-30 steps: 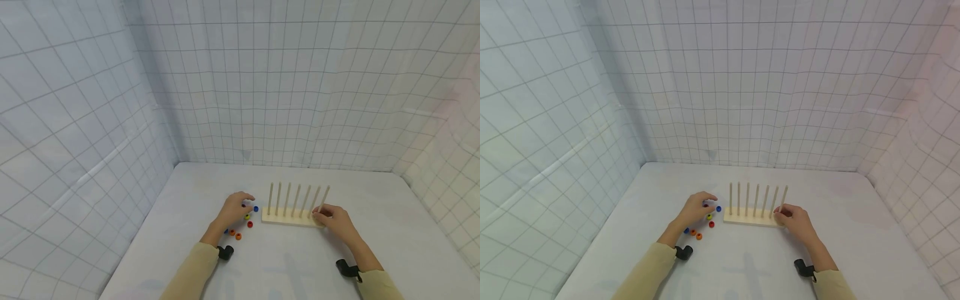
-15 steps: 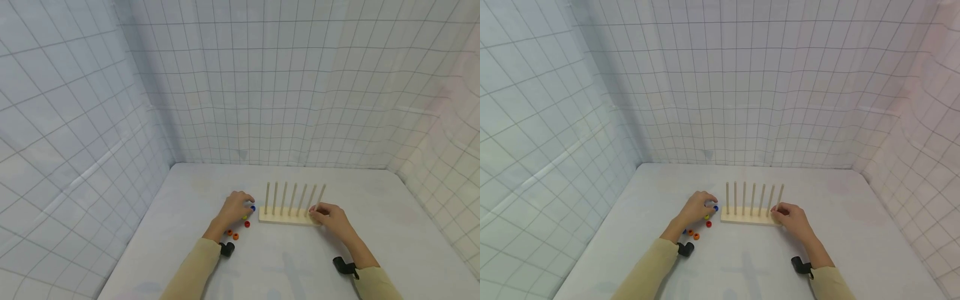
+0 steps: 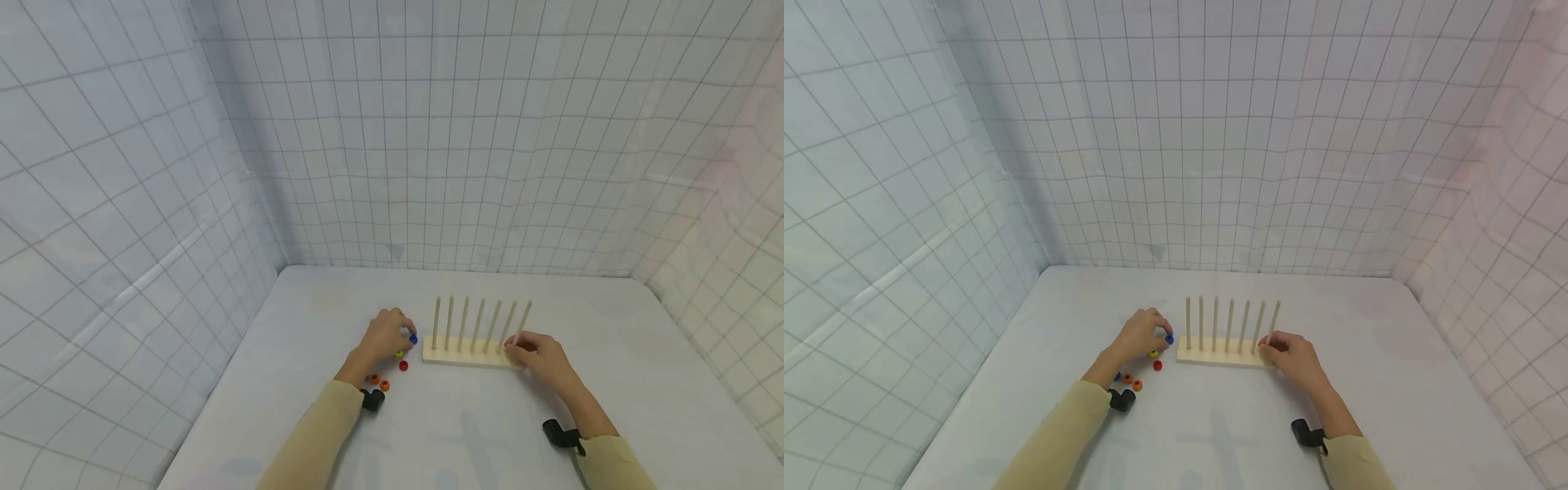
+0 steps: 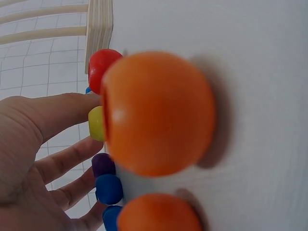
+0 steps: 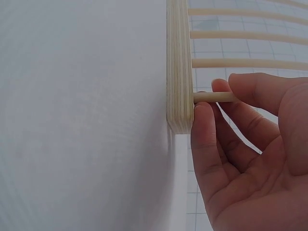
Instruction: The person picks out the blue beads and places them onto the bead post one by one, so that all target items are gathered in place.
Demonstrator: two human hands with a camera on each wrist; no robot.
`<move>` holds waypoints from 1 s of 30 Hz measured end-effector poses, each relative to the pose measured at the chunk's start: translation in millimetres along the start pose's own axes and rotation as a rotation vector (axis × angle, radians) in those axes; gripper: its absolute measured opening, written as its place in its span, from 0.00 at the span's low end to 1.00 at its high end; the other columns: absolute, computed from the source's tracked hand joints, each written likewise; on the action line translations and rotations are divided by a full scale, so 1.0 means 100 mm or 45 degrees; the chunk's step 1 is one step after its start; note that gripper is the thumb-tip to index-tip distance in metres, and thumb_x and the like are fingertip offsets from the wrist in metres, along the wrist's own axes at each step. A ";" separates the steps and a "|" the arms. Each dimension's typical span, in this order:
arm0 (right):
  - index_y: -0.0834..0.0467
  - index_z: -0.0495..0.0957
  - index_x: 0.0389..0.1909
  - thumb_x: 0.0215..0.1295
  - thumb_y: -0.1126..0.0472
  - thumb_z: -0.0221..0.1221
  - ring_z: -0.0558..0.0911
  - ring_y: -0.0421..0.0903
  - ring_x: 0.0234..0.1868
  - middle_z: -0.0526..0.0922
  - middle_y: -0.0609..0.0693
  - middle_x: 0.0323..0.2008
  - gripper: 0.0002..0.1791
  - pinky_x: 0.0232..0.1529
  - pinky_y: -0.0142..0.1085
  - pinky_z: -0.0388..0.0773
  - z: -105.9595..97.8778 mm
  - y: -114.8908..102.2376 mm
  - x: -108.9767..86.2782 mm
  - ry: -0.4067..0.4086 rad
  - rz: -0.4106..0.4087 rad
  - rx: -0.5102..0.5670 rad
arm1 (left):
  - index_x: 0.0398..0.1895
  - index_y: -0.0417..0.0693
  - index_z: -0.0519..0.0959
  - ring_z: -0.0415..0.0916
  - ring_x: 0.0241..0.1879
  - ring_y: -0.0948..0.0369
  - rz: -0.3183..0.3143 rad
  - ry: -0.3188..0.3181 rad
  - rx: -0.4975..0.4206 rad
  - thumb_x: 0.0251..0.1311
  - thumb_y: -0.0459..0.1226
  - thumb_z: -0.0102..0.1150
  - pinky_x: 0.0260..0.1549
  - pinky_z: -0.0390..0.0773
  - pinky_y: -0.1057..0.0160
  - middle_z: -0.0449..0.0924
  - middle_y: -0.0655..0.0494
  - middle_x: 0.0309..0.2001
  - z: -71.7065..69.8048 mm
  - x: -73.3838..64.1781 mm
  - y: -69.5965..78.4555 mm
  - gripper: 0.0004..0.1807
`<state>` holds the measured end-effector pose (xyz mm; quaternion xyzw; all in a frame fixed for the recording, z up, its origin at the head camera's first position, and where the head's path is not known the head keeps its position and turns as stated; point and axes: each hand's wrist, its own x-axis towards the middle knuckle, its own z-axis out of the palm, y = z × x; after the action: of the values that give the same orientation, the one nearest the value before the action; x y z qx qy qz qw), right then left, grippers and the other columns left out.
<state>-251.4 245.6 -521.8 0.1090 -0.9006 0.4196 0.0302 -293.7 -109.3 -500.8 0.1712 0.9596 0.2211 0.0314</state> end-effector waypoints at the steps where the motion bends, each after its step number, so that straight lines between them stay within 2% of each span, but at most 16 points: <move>1: 0.49 0.85 0.35 0.71 0.50 0.63 0.82 0.46 0.41 0.87 0.45 0.40 0.09 0.34 0.38 0.75 0.00 0.01 0.00 0.001 -0.004 -0.005 | 0.40 0.55 0.89 0.69 0.45 0.54 0.003 0.002 -0.008 0.56 0.40 0.75 0.40 0.72 0.55 0.77 0.56 0.44 0.00 0.00 0.00 0.09; 7: 0.49 0.85 0.35 0.70 0.50 0.63 0.82 0.46 0.40 0.87 0.44 0.39 0.08 0.32 0.37 0.75 0.01 0.02 0.00 0.012 -0.016 0.007 | 0.40 0.54 0.88 0.68 0.45 0.54 0.007 0.021 -0.025 0.56 0.41 0.74 0.38 0.72 0.56 0.77 0.55 0.45 0.01 0.01 0.00 0.09; 12: 0.47 0.85 0.35 0.69 0.49 0.64 0.82 0.46 0.41 0.87 0.43 0.38 0.08 0.34 0.38 0.76 0.01 0.03 0.00 0.015 -0.023 0.023 | 0.39 0.56 0.88 0.69 0.45 0.54 -0.017 0.030 -0.052 0.55 0.43 0.74 0.39 0.72 0.56 0.78 0.55 0.46 0.02 0.00 -0.02 0.09; 18: 0.48 0.85 0.36 0.69 0.48 0.63 0.82 0.46 0.42 0.87 0.43 0.39 0.09 0.35 0.37 0.76 0.01 0.06 -0.02 -0.002 0.005 0.019 | 0.40 0.57 0.88 0.72 0.46 0.55 0.001 0.050 -0.103 0.55 0.43 0.74 0.45 0.74 0.54 0.80 0.56 0.47 0.06 -0.01 -0.05 0.09; 22: 0.49 0.85 0.38 0.69 0.51 0.65 0.82 0.47 0.44 0.87 0.44 0.40 0.06 0.38 0.38 0.77 0.00 0.07 -0.04 -0.021 0.030 0.024 | 0.40 0.55 0.88 0.75 0.49 0.54 -0.006 0.080 -0.193 0.56 0.42 0.74 0.49 0.76 0.50 0.80 0.54 0.48 0.04 -0.05 -0.04 0.09; 25: 0.48 0.85 0.38 0.68 0.53 0.65 0.82 0.47 0.46 0.87 0.43 0.40 0.05 0.40 0.40 0.77 0.00 0.07 -0.03 -0.028 0.021 0.025 | 0.41 0.54 0.88 0.77 0.48 0.53 -0.003 0.122 -0.228 0.57 0.40 0.72 0.47 0.77 0.49 0.81 0.53 0.47 0.01 -0.07 -0.03 0.09; 30: 0.48 0.85 0.38 0.67 0.54 0.66 0.82 0.46 0.45 0.86 0.42 0.39 0.03 0.41 0.40 0.76 0.00 0.07 0.00 -0.030 0.000 0.018 | 0.43 0.53 0.87 0.79 0.46 0.53 0.008 0.180 -0.223 0.60 0.41 0.70 0.42 0.78 0.54 0.83 0.56 0.45 -0.05 -0.08 -0.01 0.09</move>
<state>-253.0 250.1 -526.7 0.1143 -0.8980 0.4245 0.0187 -287.1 -115.5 -496.8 0.1547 0.9359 0.3156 -0.0221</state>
